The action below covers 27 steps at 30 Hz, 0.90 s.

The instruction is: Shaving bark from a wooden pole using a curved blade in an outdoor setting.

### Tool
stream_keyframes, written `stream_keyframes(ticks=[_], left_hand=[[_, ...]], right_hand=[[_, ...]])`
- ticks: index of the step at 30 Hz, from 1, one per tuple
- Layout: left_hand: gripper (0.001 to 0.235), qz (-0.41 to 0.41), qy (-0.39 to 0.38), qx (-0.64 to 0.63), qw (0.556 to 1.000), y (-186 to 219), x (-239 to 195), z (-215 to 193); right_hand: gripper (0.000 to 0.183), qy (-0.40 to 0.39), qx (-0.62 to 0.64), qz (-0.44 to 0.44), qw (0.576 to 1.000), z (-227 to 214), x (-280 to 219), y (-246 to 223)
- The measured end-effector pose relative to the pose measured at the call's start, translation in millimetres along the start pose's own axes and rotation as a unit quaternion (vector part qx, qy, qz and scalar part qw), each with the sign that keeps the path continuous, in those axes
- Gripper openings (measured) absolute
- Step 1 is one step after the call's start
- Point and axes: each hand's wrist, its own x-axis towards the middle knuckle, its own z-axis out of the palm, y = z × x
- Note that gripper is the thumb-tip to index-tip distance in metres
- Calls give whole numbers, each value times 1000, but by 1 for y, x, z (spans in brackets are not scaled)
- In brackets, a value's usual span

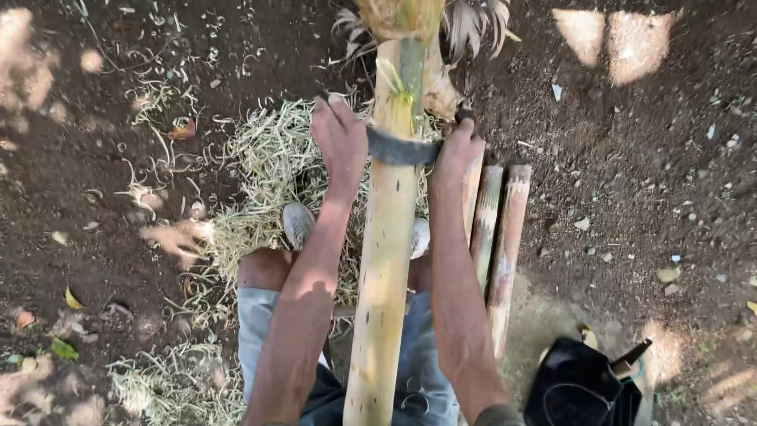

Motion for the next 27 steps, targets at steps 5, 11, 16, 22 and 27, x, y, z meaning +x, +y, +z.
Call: stream_keyframes(ticks=[5,11,16,22,27], left_hand=[[28,-6,29,-34,999,-17,22,21],[19,-72,50,-112,990,-18,71,46],[21,82,137,20,987,-48,64,55],[19,7,-9,-53,999,-28,-33,-3],[24,-60,-7,-170,984,-41,-129,-55]], right_hand=[[44,-28,-39,-8,999,22,3,-19],[41,10,-56,-79,995,74,39,-29],[34,-54,7,-25,998,73,45,-11],[24,-76,5,-19,997,-26,-20,-12],[25,-139,62,-56,987,-104,-113,-30]])
